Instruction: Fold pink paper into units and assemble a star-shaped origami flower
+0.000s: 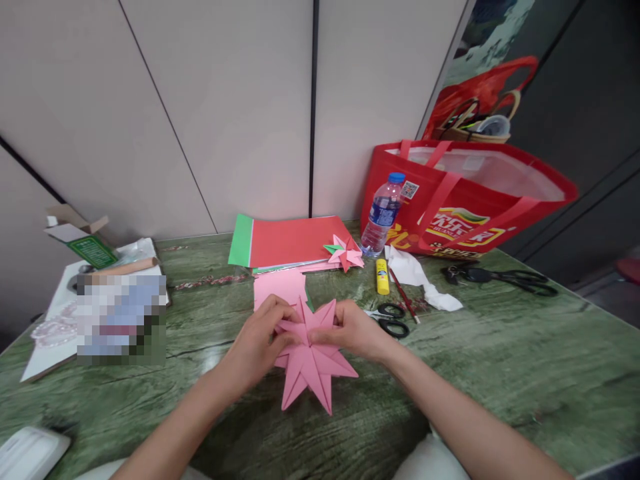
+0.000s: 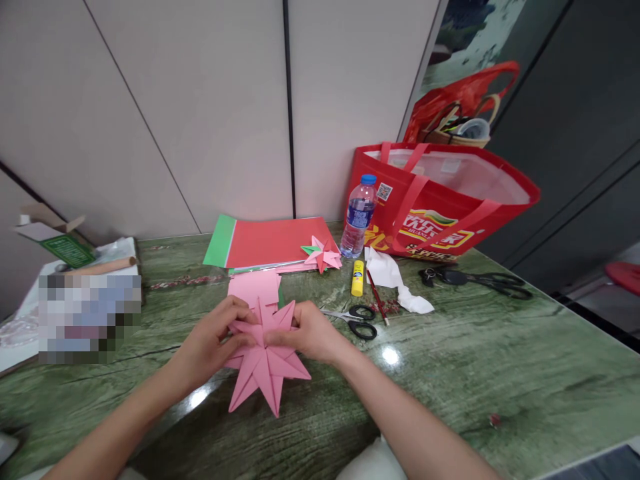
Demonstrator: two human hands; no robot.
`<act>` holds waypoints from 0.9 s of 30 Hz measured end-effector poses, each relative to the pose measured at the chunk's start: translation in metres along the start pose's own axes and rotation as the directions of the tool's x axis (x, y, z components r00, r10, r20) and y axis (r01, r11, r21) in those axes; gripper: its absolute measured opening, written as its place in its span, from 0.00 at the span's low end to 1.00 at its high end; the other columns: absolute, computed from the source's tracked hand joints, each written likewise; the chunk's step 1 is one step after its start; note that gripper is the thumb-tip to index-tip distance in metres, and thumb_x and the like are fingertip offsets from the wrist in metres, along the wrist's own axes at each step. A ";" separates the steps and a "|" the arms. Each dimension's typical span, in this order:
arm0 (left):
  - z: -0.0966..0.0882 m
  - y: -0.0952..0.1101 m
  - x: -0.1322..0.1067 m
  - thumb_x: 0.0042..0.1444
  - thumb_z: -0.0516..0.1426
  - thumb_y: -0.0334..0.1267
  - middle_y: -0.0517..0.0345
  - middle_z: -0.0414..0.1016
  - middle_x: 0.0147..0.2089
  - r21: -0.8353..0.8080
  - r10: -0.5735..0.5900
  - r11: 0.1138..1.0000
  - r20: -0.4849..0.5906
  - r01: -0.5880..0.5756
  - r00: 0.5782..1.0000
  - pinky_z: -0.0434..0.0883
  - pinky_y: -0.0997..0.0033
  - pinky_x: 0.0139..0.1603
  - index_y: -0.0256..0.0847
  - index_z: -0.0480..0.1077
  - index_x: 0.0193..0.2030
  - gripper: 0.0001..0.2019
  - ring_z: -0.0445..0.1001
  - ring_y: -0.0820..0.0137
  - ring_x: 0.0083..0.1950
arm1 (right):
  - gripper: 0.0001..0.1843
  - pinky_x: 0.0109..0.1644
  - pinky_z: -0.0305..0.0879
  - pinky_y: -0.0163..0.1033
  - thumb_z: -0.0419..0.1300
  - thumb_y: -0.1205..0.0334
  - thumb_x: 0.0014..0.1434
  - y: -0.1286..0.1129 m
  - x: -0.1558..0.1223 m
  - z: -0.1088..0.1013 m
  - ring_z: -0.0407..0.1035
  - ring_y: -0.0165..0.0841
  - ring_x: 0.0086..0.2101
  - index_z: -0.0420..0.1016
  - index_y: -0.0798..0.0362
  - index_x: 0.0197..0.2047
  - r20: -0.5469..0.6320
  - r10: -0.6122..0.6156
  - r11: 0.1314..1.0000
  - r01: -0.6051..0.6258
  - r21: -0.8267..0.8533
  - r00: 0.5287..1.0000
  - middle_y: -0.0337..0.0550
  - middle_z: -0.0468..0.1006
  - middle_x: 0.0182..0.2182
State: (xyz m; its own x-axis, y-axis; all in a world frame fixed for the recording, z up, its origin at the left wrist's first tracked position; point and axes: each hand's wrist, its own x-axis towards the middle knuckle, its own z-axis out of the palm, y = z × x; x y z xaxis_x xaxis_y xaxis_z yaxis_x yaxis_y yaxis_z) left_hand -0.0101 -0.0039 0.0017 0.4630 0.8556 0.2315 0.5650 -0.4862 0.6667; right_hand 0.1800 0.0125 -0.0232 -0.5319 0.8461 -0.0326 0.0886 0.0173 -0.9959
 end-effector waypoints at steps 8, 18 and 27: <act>-0.003 0.001 0.003 0.49 0.54 0.24 0.60 0.60 0.38 0.028 -0.002 1.000 0.028 0.001 1.000 0.62 0.73 0.38 0.42 0.64 0.36 0.09 0.63 0.72 0.39 | 0.13 0.22 0.45 0.28 0.61 0.60 0.46 -0.006 -0.001 0.002 0.47 0.21 0.21 0.63 0.58 0.18 -0.006 -0.018 0.999 0.017 -0.040 1.000 0.32 0.55 0.18; -0.003 0.003 0.001 0.50 0.53 0.25 0.58 0.61 0.40 0.000 0.028 1.000 0.043 -0.028 0.999 0.63 0.71 0.41 0.42 0.64 0.37 0.09 0.64 0.70 0.41 | 0.14 0.22 0.46 0.29 0.61 0.58 0.46 -0.003 -0.001 0.004 0.49 0.22 0.20 0.65 0.58 0.19 -0.031 -0.015 0.999 0.013 -0.042 0.999 0.32 0.57 0.18; -0.005 0.002 0.002 0.49 0.57 0.28 0.58 0.62 0.38 0.061 0.036 0.998 -0.062 -0.032 0.997 0.64 0.73 0.37 0.40 0.64 0.36 0.08 0.65 0.71 0.38 | 0.15 0.24 0.50 0.29 0.62 0.55 0.45 -0.008 -0.002 0.005 0.52 0.23 0.21 0.68 0.58 0.20 -0.051 -0.017 0.999 0.018 0.028 0.999 0.33 0.61 0.18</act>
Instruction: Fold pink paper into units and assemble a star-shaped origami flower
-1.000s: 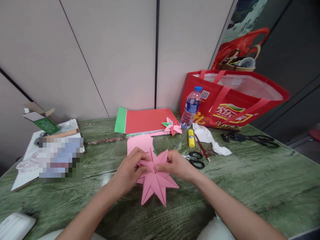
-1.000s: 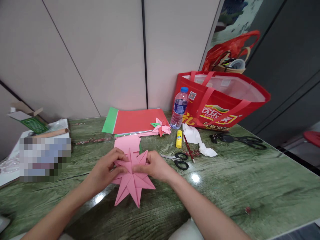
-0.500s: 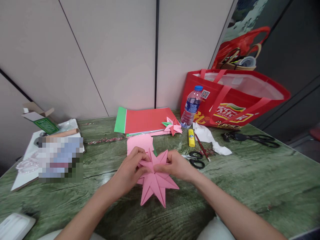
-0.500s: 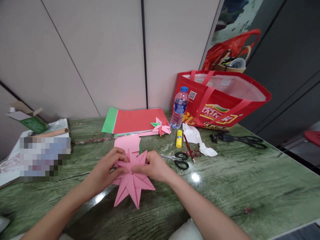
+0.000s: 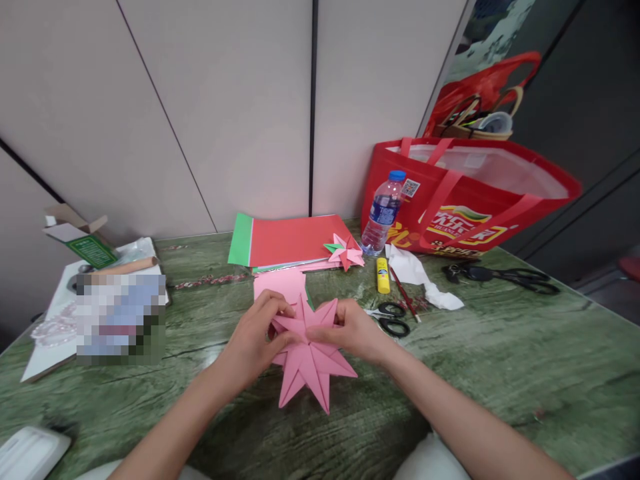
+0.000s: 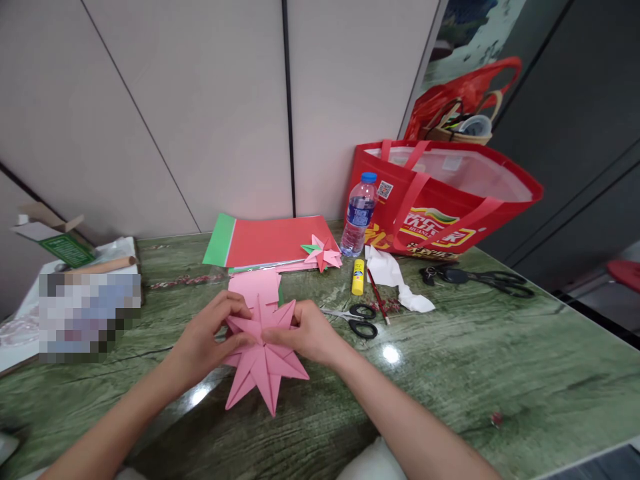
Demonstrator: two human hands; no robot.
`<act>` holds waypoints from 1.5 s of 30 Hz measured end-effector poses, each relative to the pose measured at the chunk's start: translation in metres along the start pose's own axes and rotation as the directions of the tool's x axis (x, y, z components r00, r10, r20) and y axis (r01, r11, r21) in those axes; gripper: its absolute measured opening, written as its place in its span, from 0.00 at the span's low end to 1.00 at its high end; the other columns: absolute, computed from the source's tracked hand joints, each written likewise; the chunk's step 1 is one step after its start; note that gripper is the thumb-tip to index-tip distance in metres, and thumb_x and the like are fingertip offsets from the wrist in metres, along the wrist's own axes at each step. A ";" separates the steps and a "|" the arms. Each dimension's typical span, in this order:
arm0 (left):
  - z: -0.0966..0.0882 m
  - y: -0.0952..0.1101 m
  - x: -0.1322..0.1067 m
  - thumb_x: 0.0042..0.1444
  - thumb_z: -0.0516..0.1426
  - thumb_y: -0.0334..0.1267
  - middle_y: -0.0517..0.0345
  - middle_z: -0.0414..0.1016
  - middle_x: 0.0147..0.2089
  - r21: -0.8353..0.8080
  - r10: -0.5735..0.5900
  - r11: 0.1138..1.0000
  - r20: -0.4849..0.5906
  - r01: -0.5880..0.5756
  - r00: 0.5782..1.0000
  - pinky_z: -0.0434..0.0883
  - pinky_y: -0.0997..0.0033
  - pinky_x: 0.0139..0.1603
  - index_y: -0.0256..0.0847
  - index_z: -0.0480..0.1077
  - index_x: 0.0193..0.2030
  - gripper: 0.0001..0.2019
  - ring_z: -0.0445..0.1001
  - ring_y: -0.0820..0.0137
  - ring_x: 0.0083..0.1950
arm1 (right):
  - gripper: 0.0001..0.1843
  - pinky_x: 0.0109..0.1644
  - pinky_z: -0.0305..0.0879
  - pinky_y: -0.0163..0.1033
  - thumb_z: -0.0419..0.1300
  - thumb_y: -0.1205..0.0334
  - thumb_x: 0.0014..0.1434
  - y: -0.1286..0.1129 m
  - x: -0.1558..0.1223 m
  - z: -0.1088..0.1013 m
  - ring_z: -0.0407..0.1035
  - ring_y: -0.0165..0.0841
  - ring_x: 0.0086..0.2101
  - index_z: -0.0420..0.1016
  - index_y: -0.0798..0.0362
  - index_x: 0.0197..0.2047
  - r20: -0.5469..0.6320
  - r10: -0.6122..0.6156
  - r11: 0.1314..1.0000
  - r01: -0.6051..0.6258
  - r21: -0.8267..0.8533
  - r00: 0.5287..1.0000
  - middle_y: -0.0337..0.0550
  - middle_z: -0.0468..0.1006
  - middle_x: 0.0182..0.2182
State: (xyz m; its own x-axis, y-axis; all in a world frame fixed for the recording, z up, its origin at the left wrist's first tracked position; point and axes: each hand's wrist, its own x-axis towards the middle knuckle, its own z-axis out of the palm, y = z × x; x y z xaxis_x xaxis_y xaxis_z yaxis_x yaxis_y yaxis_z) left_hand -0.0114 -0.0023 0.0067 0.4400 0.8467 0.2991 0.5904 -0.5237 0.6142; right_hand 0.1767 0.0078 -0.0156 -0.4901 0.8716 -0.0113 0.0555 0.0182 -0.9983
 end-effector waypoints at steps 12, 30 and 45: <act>0.003 -0.001 0.001 0.51 0.55 0.27 0.58 0.63 0.38 -0.046 0.010 0.999 0.034 -0.009 0.999 0.63 0.73 0.38 0.40 0.63 0.35 0.06 0.65 0.71 0.40 | 0.11 0.25 0.54 0.29 0.63 0.58 0.45 0.003 0.003 0.002 0.57 0.24 0.22 0.72 0.59 0.24 -0.007 -0.019 1.000 0.019 -0.007 1.000 0.35 0.67 0.21; 0.030 0.019 -0.013 0.47 0.60 0.39 0.53 0.75 0.39 -0.420 -0.327 0.881 -0.212 0.216 0.921 0.69 0.62 0.43 0.40 0.68 0.44 0.16 0.74 0.66 0.38 | 0.11 0.29 0.65 0.35 0.63 0.61 0.44 0.008 0.005 0.005 0.68 0.32 0.26 0.71 0.59 0.31 -0.557 -0.230 0.963 0.105 -0.248 0.798 0.45 0.76 0.26; 0.037 0.033 -0.010 0.47 0.60 0.39 0.52 0.76 0.40 -0.938 -0.497 0.320 -0.049 0.131 0.866 0.67 0.67 0.46 0.36 0.72 0.38 0.12 0.71 0.65 0.44 | 0.17 0.51 0.65 0.43 0.49 0.71 0.57 0.012 -0.003 0.032 0.61 0.39 0.52 0.67 0.61 0.50 0.128 -0.750 0.112 0.315 -0.943 0.649 0.52 0.69 0.52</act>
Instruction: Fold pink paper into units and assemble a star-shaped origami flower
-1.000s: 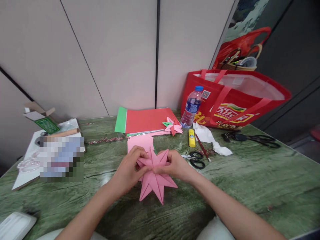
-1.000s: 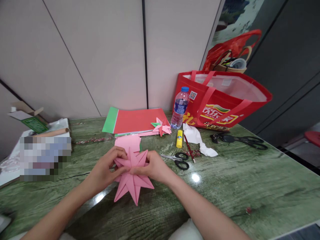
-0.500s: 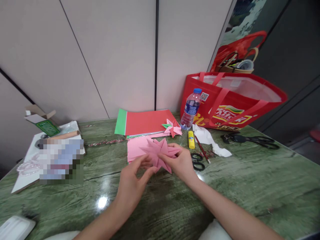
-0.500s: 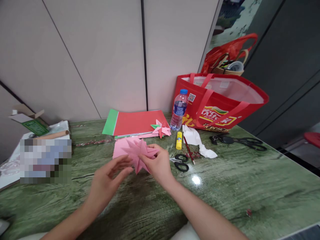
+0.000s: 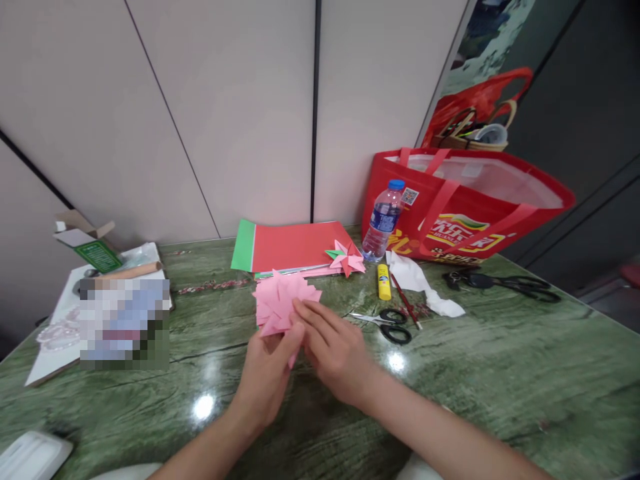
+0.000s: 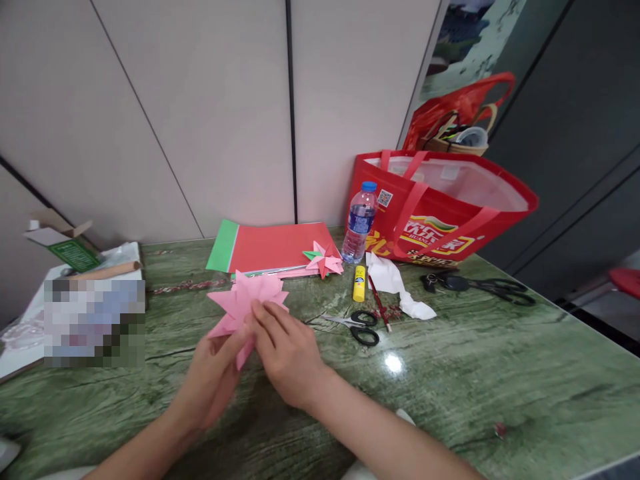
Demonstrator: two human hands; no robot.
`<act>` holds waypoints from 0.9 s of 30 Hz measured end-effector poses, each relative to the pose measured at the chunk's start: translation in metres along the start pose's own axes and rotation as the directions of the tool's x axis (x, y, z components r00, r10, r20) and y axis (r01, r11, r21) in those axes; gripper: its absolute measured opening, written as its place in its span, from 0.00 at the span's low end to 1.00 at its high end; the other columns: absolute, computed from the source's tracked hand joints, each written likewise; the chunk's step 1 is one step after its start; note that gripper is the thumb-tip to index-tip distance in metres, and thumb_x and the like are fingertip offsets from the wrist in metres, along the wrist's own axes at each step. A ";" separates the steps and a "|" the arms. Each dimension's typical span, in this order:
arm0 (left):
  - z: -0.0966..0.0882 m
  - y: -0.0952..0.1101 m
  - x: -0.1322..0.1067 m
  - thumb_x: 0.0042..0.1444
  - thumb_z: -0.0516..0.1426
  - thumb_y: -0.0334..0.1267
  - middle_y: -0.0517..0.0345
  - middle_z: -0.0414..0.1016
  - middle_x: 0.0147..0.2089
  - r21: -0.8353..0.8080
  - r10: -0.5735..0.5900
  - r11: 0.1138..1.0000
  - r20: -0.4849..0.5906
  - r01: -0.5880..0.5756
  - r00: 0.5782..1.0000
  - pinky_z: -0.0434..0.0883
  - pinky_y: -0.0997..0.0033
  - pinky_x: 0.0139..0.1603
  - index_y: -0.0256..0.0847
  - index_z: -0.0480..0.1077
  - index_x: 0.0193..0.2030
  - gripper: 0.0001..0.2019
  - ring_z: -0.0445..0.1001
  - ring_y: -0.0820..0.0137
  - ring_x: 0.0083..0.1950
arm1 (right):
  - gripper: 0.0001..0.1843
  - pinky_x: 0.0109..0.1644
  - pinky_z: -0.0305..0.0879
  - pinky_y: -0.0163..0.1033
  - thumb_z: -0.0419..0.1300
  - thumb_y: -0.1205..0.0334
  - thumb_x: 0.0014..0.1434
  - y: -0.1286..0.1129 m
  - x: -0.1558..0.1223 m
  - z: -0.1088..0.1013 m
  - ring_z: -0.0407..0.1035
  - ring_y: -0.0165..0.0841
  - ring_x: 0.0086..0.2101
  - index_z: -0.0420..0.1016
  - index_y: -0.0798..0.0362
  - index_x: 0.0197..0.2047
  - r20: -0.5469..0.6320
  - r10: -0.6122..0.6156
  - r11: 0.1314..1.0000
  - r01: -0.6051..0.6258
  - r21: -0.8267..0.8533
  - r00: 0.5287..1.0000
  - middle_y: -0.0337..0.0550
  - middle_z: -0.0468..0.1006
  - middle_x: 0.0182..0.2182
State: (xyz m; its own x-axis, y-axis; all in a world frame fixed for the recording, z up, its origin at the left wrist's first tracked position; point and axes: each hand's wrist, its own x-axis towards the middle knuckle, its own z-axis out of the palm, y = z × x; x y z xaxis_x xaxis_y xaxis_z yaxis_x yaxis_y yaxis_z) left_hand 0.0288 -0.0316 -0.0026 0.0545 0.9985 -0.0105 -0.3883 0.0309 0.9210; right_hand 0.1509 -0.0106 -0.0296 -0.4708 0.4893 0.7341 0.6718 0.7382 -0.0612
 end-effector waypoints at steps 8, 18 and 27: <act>-0.011 0.002 0.014 0.41 0.63 0.34 0.60 0.76 0.28 -0.108 -0.091 0.992 -0.192 0.071 0.977 0.69 0.75 0.33 0.37 0.73 0.30 0.07 0.73 0.73 0.30 | 0.27 0.54 0.57 0.53 0.54 0.63 0.54 -0.010 0.006 -0.008 0.49 0.49 0.56 0.60 0.68 0.55 0.239 -0.065 0.998 0.059 0.032 0.969 0.59 0.57 0.58; -0.013 0.007 0.020 0.41 0.62 0.33 0.55 0.79 0.37 -0.159 -0.188 0.974 -0.168 0.162 0.968 0.72 0.72 0.38 0.38 0.73 0.37 0.13 0.76 0.67 0.37 | 0.23 0.54 0.56 0.49 0.53 0.63 0.56 -0.002 0.005 -0.011 0.54 0.40 0.54 0.62 0.62 0.54 0.088 -0.026 0.984 0.010 0.179 0.996 0.53 0.65 0.54; -0.016 0.003 0.019 0.40 0.63 0.33 0.54 0.79 0.36 -0.079 -0.153 0.986 -0.127 0.144 0.980 0.72 0.72 0.37 0.36 0.74 0.37 0.14 0.76 0.66 0.36 | 0.07 0.53 0.58 0.52 0.57 0.70 0.53 0.006 0.005 -0.011 0.58 0.40 0.51 0.73 0.51 0.35 -0.188 0.287 0.907 -0.204 0.368 0.939 0.44 0.73 0.44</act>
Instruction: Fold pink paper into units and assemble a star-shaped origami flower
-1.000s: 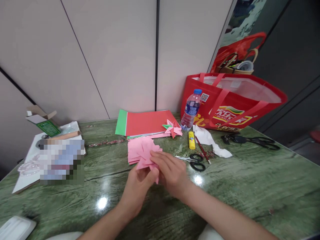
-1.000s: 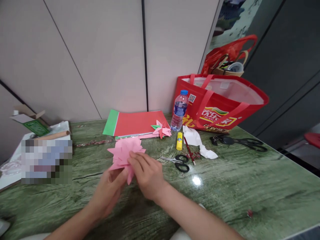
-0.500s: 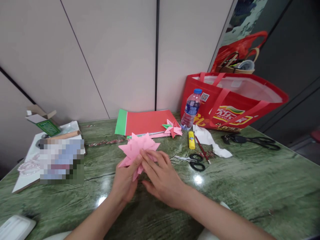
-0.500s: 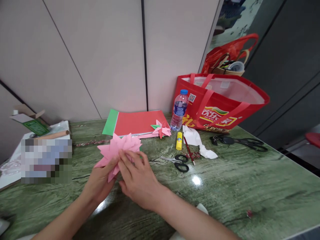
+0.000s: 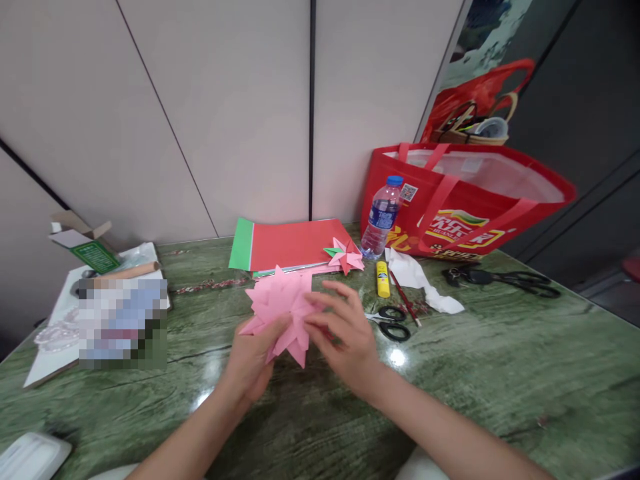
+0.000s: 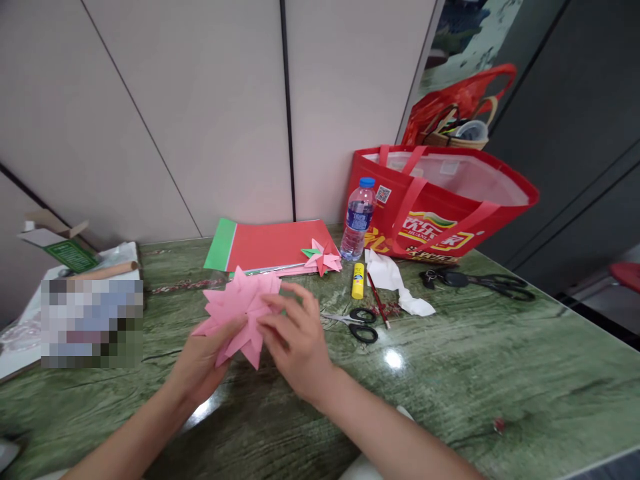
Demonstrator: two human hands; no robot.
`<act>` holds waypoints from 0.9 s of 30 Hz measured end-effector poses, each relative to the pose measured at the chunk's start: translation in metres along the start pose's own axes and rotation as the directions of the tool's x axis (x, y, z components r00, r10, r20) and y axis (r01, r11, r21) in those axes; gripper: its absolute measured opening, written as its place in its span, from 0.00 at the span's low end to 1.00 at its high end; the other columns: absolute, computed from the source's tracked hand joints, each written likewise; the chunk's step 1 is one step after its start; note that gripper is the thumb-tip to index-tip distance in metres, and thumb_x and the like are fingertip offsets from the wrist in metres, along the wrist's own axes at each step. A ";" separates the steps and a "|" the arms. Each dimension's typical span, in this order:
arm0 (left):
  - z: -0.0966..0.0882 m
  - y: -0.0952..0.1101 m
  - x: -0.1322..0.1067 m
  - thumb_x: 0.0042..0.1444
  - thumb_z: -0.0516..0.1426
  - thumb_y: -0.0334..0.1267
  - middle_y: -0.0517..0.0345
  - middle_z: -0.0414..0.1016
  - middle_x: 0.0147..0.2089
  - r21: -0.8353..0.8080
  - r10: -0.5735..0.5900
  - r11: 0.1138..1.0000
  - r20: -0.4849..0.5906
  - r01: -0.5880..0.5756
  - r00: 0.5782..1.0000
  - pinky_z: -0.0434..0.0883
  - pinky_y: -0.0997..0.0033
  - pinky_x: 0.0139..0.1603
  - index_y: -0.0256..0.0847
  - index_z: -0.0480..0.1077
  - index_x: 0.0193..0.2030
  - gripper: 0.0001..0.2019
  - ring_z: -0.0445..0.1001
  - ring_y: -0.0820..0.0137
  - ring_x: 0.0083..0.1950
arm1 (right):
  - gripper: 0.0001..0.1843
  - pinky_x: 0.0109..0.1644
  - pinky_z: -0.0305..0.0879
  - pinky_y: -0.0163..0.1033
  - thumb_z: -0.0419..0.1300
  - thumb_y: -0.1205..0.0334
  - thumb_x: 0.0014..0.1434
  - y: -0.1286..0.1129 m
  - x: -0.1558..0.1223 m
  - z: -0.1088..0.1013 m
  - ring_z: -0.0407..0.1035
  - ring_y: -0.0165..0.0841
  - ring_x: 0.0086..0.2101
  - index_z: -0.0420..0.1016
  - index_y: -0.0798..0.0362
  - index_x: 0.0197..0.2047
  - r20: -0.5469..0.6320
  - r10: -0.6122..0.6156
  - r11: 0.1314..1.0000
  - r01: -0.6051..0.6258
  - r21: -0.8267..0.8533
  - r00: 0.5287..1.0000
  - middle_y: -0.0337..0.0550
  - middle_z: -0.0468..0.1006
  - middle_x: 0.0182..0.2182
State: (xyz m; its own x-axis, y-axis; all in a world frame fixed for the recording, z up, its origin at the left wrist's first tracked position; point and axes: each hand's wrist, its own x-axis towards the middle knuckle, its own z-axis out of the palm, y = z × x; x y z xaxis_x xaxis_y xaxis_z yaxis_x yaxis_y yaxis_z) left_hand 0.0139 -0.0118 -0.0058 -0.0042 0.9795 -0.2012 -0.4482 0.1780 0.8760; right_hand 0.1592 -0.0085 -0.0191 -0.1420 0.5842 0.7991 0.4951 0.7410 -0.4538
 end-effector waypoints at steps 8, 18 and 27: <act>-0.001 -0.003 0.001 0.39 0.64 0.33 0.54 0.79 0.34 0.083 -0.021 0.996 0.022 0.019 1.000 0.71 0.71 0.37 0.36 0.75 0.32 0.11 0.75 0.66 0.35 | 0.12 0.38 0.68 0.37 0.61 0.68 0.50 0.008 -0.004 0.002 0.67 0.33 0.40 0.73 0.50 0.40 0.146 0.304 0.898 -0.334 0.286 0.942 0.46 0.67 0.43; -0.010 -0.001 0.005 0.40 0.62 0.35 0.60 0.71 0.19 0.501 0.290 0.817 0.072 -0.286 0.954 0.65 0.75 0.26 0.33 0.73 0.21 0.06 0.66 0.73 0.23 | 0.11 0.46 0.64 0.44 0.63 0.64 0.48 0.005 0.000 0.000 0.63 0.37 0.44 0.69 0.51 0.37 0.017 0.259 0.952 -0.259 0.162 0.966 0.46 0.66 0.43; -0.004 0.003 -0.003 0.45 0.57 0.35 0.63 0.65 0.19 0.653 0.322 0.615 0.304 -0.442 0.897 0.58 0.79 0.23 0.34 0.75 0.24 0.07 0.58 0.76 0.23 | 0.13 0.42 0.63 0.45 0.60 0.71 0.51 0.008 0.000 -0.005 0.65 0.36 0.38 0.68 0.50 0.41 -0.053 -0.062 0.997 0.064 0.049 0.997 0.43 0.73 0.34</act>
State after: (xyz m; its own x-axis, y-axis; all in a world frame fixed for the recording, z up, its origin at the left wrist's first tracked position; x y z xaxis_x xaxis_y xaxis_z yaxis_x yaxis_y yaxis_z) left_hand 0.0088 -0.0142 -0.0040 0.1237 0.9642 0.2347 0.3104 -0.2623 0.9137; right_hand 0.1675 -0.0043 -0.0206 -0.1263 0.5188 0.8455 0.4421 0.7924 -0.4202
